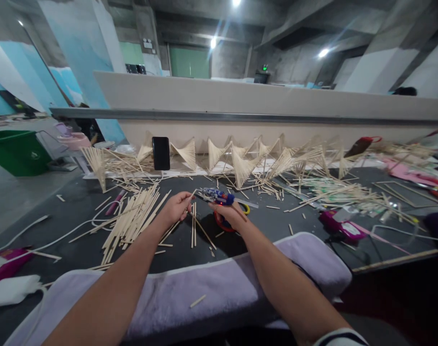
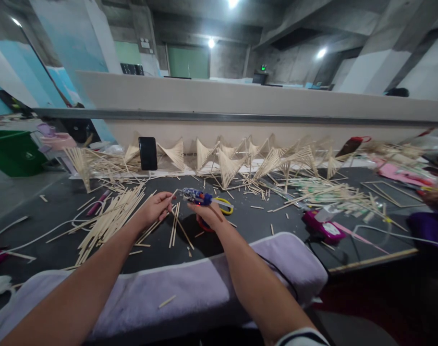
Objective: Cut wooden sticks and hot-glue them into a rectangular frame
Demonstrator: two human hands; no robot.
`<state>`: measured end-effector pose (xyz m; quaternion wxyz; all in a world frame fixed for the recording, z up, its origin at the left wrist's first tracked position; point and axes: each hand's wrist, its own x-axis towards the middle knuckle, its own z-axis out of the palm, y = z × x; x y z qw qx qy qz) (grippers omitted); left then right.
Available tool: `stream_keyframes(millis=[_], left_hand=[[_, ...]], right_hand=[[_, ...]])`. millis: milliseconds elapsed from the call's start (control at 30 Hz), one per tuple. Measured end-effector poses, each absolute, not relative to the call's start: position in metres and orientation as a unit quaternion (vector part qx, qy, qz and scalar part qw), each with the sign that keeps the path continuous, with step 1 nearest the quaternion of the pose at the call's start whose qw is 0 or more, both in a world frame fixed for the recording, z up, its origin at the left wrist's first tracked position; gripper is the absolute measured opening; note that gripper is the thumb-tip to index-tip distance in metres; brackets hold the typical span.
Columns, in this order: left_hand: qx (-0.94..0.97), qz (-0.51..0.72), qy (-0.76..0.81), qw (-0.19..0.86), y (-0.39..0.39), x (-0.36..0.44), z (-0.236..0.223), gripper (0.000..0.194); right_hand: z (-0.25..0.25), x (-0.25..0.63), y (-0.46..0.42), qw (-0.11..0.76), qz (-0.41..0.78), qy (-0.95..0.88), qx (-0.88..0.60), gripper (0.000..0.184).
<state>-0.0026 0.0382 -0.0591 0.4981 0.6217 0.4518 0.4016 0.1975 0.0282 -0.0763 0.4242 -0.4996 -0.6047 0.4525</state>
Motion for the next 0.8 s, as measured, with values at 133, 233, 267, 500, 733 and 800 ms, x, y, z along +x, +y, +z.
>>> stream_keyframes(millis=[133,233,267,500,733,800], left_hand=[[0.623,0.397,0.459,0.494,0.039,-0.002,-0.059,0.027],[0.627,0.398,0.459,0.488,0.038,-0.002,-0.059,0.025],[0.628,0.399,0.457,0.487,0.038,-0.002,-0.059,0.024],[0.628,0.398,0.46,0.485,0.036,0.0,-0.055,0.021],[0.624,0.406,0.463,0.481,0.029,0.002,-0.048,0.02],[0.624,0.403,0.466,0.481,0.029,0.002,-0.049,0.019]], right_hand=[[-0.073,0.196,0.029,0.449,0.45,-0.58,-0.509,0.028],[-0.071,0.196,0.028,0.453,0.448,-0.584,-0.503,0.027],[-0.071,0.196,0.028,0.451,0.447,-0.587,-0.502,0.028],[-0.071,0.197,0.026,0.443,0.429,-0.605,-0.503,0.03],[-0.073,0.197,0.028,0.426,0.424,-0.609,-0.518,0.029],[-0.072,0.197,0.029,0.425,0.421,-0.606,-0.524,0.028]])
